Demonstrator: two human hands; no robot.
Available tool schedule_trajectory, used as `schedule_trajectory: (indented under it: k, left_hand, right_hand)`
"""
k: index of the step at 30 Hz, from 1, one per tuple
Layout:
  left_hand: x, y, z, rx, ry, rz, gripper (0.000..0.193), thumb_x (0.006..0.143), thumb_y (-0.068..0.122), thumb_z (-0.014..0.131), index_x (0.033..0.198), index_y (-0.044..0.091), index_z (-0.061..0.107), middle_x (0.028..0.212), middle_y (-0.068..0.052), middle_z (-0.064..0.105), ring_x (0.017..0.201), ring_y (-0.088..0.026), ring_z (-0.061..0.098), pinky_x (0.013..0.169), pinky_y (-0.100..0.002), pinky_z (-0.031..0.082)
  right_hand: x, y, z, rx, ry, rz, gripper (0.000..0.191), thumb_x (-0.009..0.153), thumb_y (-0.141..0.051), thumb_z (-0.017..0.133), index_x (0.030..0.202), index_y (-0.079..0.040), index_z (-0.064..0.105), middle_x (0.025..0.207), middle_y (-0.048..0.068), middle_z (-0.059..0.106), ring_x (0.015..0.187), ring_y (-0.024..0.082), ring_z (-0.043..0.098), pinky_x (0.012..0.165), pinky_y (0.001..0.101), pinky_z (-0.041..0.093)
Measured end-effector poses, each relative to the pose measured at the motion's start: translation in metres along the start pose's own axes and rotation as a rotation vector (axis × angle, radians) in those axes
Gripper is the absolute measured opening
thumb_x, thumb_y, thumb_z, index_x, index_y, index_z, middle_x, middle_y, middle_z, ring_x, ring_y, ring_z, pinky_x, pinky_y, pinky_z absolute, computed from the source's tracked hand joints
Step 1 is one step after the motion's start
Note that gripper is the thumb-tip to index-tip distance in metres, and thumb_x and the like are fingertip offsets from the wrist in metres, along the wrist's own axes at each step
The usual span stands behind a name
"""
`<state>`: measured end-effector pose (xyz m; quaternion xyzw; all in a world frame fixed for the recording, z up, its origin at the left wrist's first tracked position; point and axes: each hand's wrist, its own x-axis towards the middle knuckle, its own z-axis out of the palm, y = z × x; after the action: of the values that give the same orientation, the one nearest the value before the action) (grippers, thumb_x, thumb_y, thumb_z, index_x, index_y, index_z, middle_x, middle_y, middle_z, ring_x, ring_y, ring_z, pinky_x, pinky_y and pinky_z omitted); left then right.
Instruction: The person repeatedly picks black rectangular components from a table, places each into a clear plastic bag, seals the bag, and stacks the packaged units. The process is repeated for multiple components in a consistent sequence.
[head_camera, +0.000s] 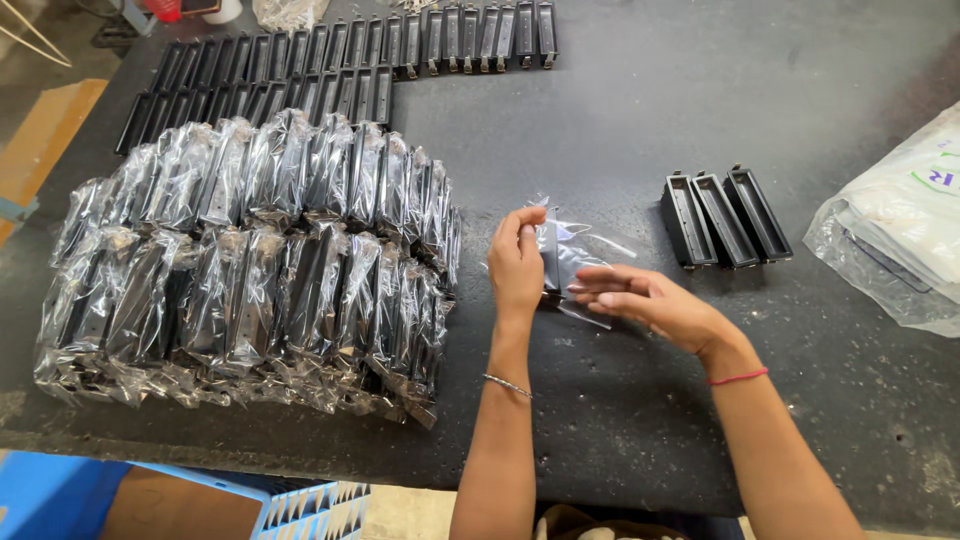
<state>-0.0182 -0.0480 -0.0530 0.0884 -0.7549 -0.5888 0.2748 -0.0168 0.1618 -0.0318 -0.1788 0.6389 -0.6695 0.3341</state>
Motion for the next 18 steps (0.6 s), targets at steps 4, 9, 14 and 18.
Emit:
schedule_trajectory:
  k: [4, 9, 14, 18]
  left_hand:
    - [-0.002, -0.011, 0.004, 0.102, -0.069, 0.044, 0.023, 0.098, 0.005, 0.05, 0.109, 0.005, 0.07, 0.108, -0.011, 0.074, 0.104, -0.029, 0.07, 0.093, -0.04, 0.054]
    - [-0.006, -0.011, 0.007, 0.172, -0.064, 0.101, 0.022, 0.096, 0.003, 0.052, 0.109, 0.003, 0.07, 0.108, -0.014, 0.073, 0.105, -0.033, 0.068, 0.093, -0.043, 0.051]
    - [-0.007, -0.008, 0.004, 0.157, -0.096, 0.076, 0.023, 0.096, 0.0, 0.05, 0.11, 0.002, 0.068, 0.111, -0.016, 0.069, 0.106, -0.034, 0.067, 0.093, -0.043, 0.051]
    - [-0.008, -0.008, 0.006, 0.259, -0.116, 0.146, 0.022, 0.095, -0.003, 0.054, 0.109, 0.003, 0.069, 0.11, -0.015, 0.07, 0.107, -0.035, 0.066, 0.093, -0.044, 0.051]
  right_hand:
    - [0.019, 0.014, 0.027, -0.092, 0.295, 0.008, 0.055, 0.086, -0.016, 0.074, 0.136, 0.002, 0.058, 0.13, 0.012, 0.07, 0.116, 0.017, 0.068, 0.1, 0.0313, 0.054]
    - [0.039, 0.033, 0.048, -0.303, 0.471, -0.057, 0.049, 0.082, -0.016, 0.08, 0.127, -0.001, 0.064, 0.106, 0.009, 0.075, 0.09, 0.012, 0.07, 0.081, 0.0281, 0.058]
    - [0.034, 0.032, 0.042, -0.381, 0.517, -0.089, 0.039, 0.083, -0.012, 0.077, 0.121, -0.003, 0.07, 0.095, 0.005, 0.075, 0.084, 0.009, 0.067, 0.077, 0.0263, 0.055]
    - [0.031, 0.033, 0.032, -0.469, 0.485, -0.124, 0.04, 0.084, -0.012, 0.075, 0.123, -0.004, 0.071, 0.095, 0.005, 0.075, 0.082, 0.009, 0.066, 0.076, 0.0268, 0.054]
